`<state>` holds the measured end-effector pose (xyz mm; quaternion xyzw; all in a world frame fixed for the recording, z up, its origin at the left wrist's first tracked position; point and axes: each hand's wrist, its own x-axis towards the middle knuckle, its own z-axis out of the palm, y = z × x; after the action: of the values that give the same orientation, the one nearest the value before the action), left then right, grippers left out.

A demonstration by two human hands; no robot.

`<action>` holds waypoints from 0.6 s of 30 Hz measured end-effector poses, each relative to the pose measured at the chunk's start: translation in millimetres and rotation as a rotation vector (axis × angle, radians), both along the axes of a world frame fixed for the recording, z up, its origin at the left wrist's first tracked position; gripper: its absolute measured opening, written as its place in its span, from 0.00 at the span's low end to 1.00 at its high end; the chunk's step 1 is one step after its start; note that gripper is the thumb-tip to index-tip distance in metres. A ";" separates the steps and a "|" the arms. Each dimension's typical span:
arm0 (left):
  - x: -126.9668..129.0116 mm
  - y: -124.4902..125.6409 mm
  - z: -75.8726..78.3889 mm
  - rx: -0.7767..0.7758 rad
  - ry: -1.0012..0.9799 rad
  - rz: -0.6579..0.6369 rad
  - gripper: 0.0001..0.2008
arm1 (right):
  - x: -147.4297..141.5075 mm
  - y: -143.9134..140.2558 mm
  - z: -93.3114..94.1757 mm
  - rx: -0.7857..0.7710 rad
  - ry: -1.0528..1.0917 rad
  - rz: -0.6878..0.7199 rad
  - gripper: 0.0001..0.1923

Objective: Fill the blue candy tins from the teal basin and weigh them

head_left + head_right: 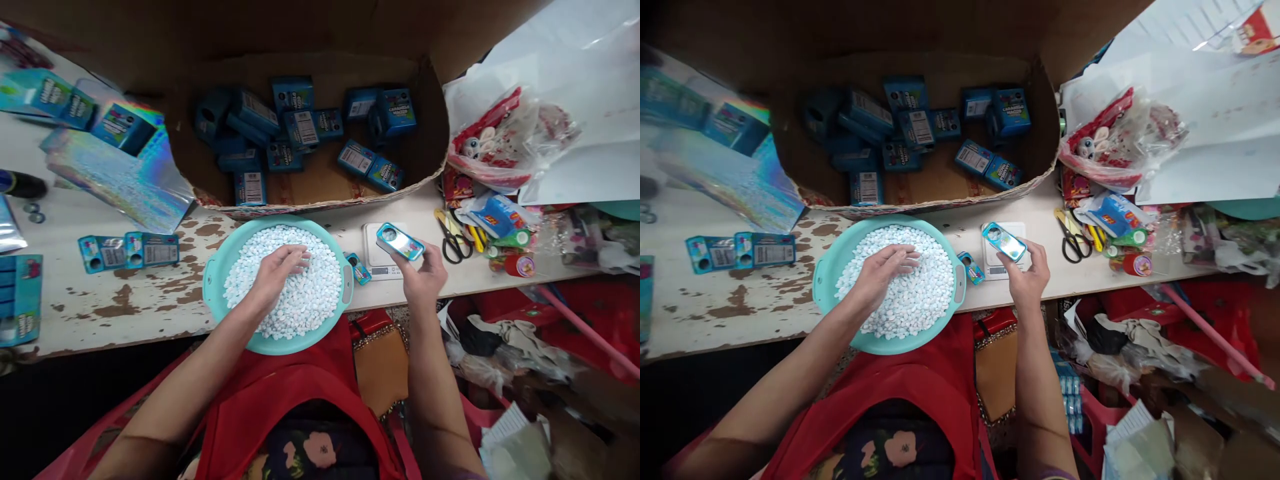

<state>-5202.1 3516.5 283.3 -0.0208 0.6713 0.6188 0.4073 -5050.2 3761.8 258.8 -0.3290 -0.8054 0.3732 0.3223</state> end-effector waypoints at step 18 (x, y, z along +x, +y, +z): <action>11.7 15.3 27.3 0.455 -0.615 0.373 0.18 | -24.1 -82.0 58.4 0.361 -0.106 0.451 0.23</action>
<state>-5190.4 3531.8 310.6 -0.2350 0.3497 0.7791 0.4641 -5074.3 3679.8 317.3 -0.0980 -0.9272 0.2685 0.2421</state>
